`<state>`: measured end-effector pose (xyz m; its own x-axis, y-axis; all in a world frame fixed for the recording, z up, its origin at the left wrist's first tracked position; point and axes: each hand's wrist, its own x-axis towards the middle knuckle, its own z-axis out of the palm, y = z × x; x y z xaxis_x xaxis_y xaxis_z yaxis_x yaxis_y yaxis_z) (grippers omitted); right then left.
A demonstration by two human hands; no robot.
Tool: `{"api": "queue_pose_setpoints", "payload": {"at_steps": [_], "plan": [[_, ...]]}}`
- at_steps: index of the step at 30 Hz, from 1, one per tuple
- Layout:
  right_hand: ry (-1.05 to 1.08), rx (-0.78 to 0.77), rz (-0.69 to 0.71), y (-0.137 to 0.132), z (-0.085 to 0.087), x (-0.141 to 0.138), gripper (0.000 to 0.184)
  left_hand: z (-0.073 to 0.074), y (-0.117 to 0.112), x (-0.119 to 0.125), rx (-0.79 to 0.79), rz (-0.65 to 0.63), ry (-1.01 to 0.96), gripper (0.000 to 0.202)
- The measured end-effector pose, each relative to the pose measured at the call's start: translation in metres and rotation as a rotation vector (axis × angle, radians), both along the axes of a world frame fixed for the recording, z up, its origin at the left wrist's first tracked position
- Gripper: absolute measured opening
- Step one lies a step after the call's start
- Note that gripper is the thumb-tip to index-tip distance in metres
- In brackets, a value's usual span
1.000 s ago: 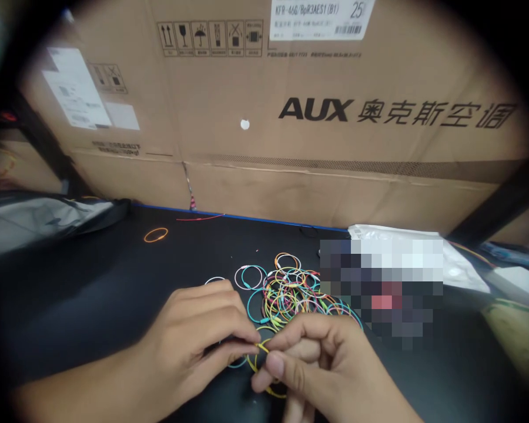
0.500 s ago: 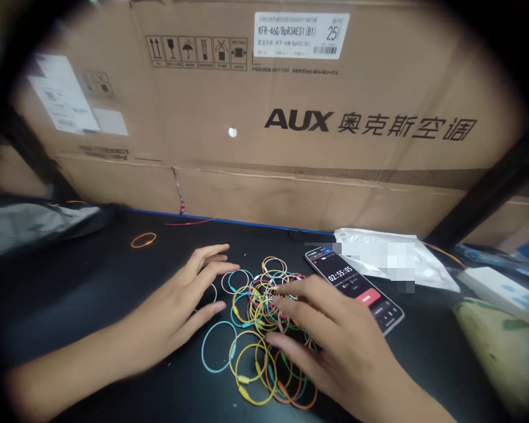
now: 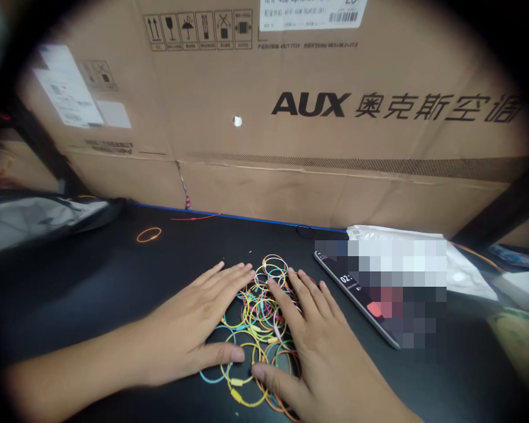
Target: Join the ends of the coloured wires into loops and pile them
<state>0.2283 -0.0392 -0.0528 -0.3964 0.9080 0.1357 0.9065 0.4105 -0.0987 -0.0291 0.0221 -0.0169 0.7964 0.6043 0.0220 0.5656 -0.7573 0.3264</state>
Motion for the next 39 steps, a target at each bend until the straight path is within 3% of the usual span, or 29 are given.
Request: {"api": "queue_pose_setpoints", "payload": {"at_steps": [4, 7, 9, 11, 15, 18, 21, 26, 32, 34, 39], "plan": [[0.074, 0.065, 0.04, 0.002, -0.007, -0.006, 0.085, 0.0, -0.003, 0.004, 0.005, -0.023, 0.014, 0.095], [0.205, 0.093, -0.02, 0.0, -0.006, -0.001, 0.083, 0.006, 0.008, -0.006, 0.059, 0.018, 0.021, 0.097], [0.238, 0.093, -0.071, -0.002, -0.003, 0.006, 0.084, 0.013, 0.026, -0.024, 0.129, 0.151, 0.041, 0.094], [0.218, 0.084, -0.072, -0.003, 0.001, 0.012, 0.087, 0.02, 0.048, -0.048, 0.176, 0.391, 0.096, 0.09], [0.155, 0.109, -0.003, -0.003, 0.003, 0.018, 0.094, 0.019, 0.086, -0.091, 0.095, 0.601, 0.166, 0.099], [0.127, 0.111, 0.006, -0.003, -0.001, 0.018, 0.096, 0.009, 0.095, -0.099, 0.002, 0.567, 0.196, 0.098], [0.144, 0.074, -0.003, -0.005, -0.003, 0.018, 0.09, 0.002, 0.09, -0.091, -0.05, 0.475, 0.174, 0.094], [0.224, 0.044, -0.005, -0.007, -0.002, 0.014, 0.083, 0.006, 0.062, -0.065, -0.082, 0.26, 0.1, 0.082], [0.261, 0.055, 0.074, -0.008, -0.003, 0.008, 0.095, 0.014, 0.025, -0.038, -0.065, 0.001, 0.011, 0.091], [0.268, 0.033, 0.069, -0.008, -0.003, 0.01, 0.101, 0.02, 0.023, -0.04, -0.026, -0.015, -0.025, 0.089], [0.232, 0.028, 0.036, -0.005, -0.004, 0.016, 0.112, 0.022, 0.043, -0.058, -0.035, 0.152, 0.041, 0.093]]}}
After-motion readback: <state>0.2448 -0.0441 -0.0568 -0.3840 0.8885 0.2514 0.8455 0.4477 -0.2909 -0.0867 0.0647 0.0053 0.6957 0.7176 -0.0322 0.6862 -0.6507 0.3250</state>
